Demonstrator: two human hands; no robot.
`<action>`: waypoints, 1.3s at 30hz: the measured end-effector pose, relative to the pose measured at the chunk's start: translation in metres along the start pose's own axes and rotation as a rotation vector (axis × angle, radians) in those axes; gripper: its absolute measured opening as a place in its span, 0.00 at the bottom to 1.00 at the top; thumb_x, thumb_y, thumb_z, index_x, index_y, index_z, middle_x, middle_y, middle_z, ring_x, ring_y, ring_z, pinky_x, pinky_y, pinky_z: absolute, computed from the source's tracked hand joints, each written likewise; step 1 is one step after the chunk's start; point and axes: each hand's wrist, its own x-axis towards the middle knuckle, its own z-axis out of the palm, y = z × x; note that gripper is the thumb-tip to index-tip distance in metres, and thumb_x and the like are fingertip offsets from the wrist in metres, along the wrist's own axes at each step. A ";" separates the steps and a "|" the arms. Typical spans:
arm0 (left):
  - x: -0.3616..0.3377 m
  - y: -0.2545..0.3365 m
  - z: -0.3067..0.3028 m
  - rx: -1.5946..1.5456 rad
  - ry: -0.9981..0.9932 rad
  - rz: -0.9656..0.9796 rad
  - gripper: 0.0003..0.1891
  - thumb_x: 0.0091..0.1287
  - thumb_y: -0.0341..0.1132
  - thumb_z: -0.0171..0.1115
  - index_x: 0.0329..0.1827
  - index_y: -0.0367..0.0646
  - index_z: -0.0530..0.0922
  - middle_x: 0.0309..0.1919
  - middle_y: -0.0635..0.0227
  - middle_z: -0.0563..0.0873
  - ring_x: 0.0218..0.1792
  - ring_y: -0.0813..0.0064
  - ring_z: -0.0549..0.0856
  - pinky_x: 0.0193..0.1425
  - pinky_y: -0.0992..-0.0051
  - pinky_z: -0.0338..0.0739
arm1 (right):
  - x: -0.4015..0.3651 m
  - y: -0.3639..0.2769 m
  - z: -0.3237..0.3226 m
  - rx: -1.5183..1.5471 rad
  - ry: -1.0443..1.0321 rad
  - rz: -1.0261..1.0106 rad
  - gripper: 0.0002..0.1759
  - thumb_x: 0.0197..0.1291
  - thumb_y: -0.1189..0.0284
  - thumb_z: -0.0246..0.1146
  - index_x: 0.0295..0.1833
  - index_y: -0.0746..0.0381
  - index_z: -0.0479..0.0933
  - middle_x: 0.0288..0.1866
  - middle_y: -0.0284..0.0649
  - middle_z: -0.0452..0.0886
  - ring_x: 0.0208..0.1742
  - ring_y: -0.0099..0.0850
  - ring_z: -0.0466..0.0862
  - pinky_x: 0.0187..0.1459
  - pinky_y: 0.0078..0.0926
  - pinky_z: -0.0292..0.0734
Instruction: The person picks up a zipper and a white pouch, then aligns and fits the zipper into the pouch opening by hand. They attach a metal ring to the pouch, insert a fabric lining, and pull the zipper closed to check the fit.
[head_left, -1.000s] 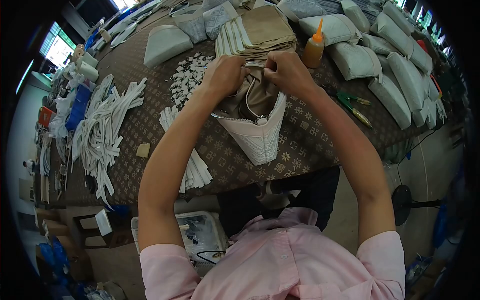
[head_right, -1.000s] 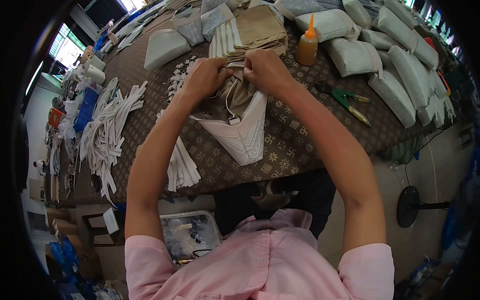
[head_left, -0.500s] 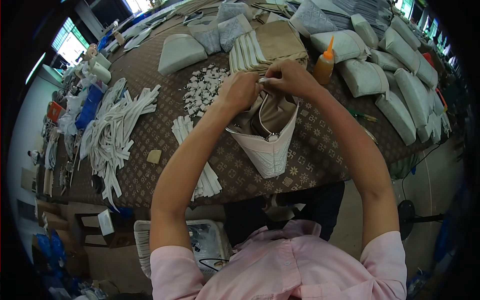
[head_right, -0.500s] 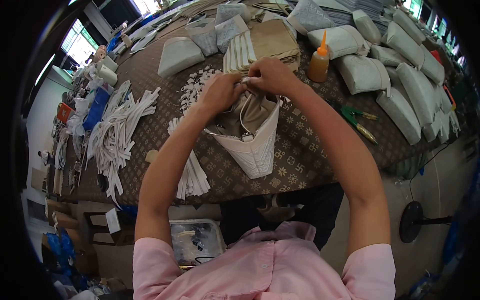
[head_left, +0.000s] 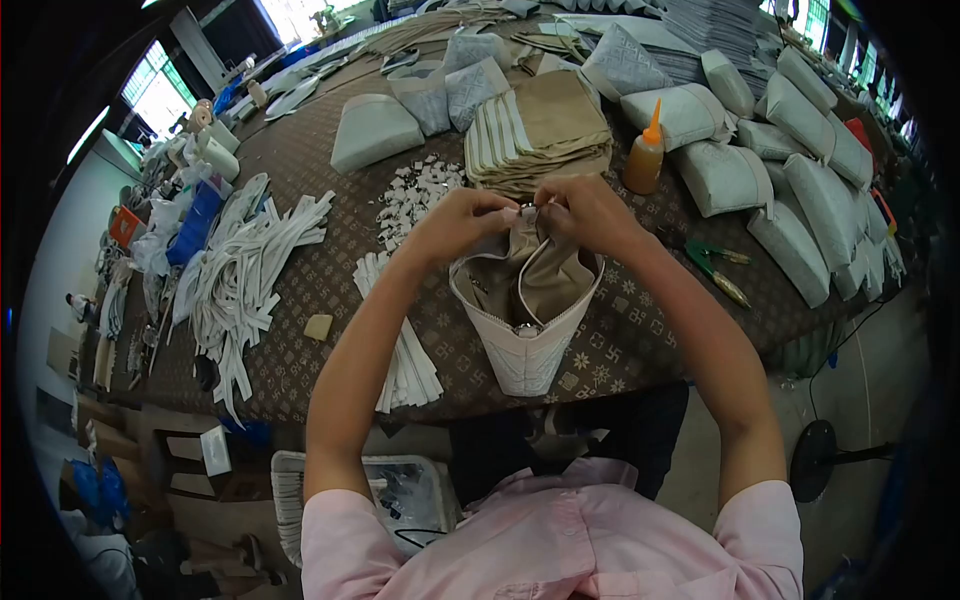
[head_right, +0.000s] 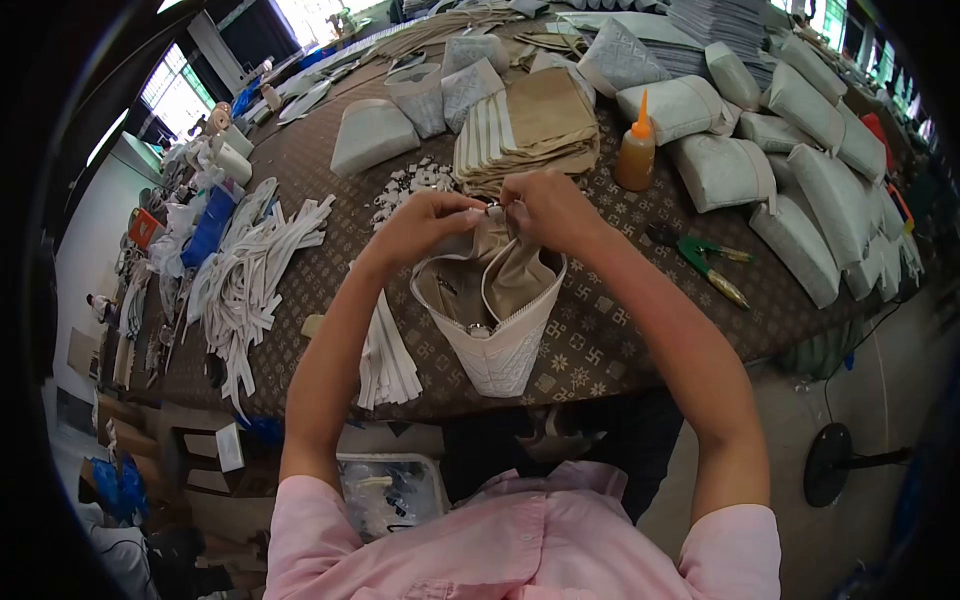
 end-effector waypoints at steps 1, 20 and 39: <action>0.002 -0.004 -0.002 0.070 -0.006 -0.001 0.16 0.66 0.36 0.59 0.51 0.34 0.80 0.37 0.72 0.84 0.38 0.86 0.77 0.44 0.81 0.72 | -0.004 -0.002 0.000 0.008 -0.014 0.012 0.08 0.51 0.75 0.59 0.38 0.66 0.77 0.30 0.48 0.81 0.35 0.42 0.83 0.38 0.34 0.75; -0.009 -0.014 0.001 0.519 0.340 0.051 0.14 0.60 0.41 0.62 0.38 0.38 0.83 0.30 0.57 0.85 0.33 0.66 0.84 0.41 0.69 0.75 | 0.014 0.004 0.017 -0.159 -0.033 -0.194 0.10 0.48 0.69 0.63 0.32 0.65 0.78 0.33 0.49 0.81 0.38 0.47 0.81 0.42 0.40 0.75; -0.014 -0.009 0.006 0.525 0.329 0.101 0.15 0.65 0.40 0.61 0.39 0.33 0.80 0.25 0.72 0.81 0.29 0.87 0.74 0.36 0.79 0.70 | 0.019 0.014 0.025 -0.152 -0.011 -0.120 0.10 0.51 0.68 0.63 0.35 0.64 0.78 0.26 0.46 0.78 0.28 0.40 0.79 0.33 0.33 0.72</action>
